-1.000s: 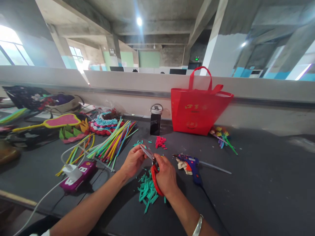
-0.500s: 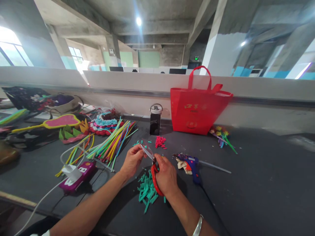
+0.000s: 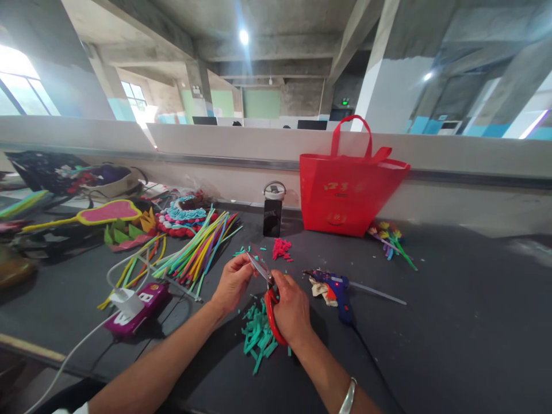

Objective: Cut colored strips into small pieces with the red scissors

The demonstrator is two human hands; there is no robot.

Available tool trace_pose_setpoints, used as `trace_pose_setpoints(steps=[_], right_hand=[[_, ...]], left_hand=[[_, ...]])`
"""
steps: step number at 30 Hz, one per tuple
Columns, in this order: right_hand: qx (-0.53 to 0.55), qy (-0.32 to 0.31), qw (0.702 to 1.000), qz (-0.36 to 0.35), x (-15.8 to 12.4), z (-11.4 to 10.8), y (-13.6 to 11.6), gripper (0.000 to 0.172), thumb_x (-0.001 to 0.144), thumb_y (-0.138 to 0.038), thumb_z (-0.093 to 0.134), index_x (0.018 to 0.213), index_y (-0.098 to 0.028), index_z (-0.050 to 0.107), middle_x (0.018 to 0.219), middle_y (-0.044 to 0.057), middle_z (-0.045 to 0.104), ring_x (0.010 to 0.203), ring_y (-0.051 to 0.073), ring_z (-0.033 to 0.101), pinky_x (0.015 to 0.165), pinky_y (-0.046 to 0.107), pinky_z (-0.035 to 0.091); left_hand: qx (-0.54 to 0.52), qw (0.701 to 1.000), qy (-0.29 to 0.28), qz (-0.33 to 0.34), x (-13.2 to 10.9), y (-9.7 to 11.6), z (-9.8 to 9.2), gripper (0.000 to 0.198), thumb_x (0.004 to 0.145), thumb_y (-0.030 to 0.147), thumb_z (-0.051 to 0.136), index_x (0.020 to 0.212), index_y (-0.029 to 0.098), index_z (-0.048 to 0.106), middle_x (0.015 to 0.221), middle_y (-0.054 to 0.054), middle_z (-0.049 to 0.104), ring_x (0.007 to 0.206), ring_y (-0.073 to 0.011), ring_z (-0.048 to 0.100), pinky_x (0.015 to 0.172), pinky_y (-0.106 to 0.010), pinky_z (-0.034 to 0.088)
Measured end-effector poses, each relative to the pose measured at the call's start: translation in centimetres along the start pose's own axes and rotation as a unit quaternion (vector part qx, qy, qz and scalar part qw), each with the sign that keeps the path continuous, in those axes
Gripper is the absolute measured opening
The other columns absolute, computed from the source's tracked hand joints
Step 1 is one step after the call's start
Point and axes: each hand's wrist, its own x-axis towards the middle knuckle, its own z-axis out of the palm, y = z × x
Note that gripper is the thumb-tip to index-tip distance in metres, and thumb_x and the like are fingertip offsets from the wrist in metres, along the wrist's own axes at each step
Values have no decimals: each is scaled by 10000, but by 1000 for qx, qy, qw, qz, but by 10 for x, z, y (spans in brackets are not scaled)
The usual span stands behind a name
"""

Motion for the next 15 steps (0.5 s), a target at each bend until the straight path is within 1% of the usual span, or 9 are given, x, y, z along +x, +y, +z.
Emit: trace_pose_setpoints(steps=[6,15], right_hand=[[38,14,999,-17,1,4,4,367,779,-123,487,1113,-226,602,970,42,684,836,176,655,741,258,495],[66,26,997,-30,-2,9,7,382,779,-112,473,1126,-208,602,926,42,697,782,164,663,716,250,509]], left_hand=[[-6,1000,-3,2,-1,2,1,118,678,235,727,680,150,645,629,12,586,600,-95,495,631,-222,401],[-8,1000,-7,-2,0,0,0,90,704,226,710,702,158,651,637,13,585,610,-93,495,639,-218,396]])
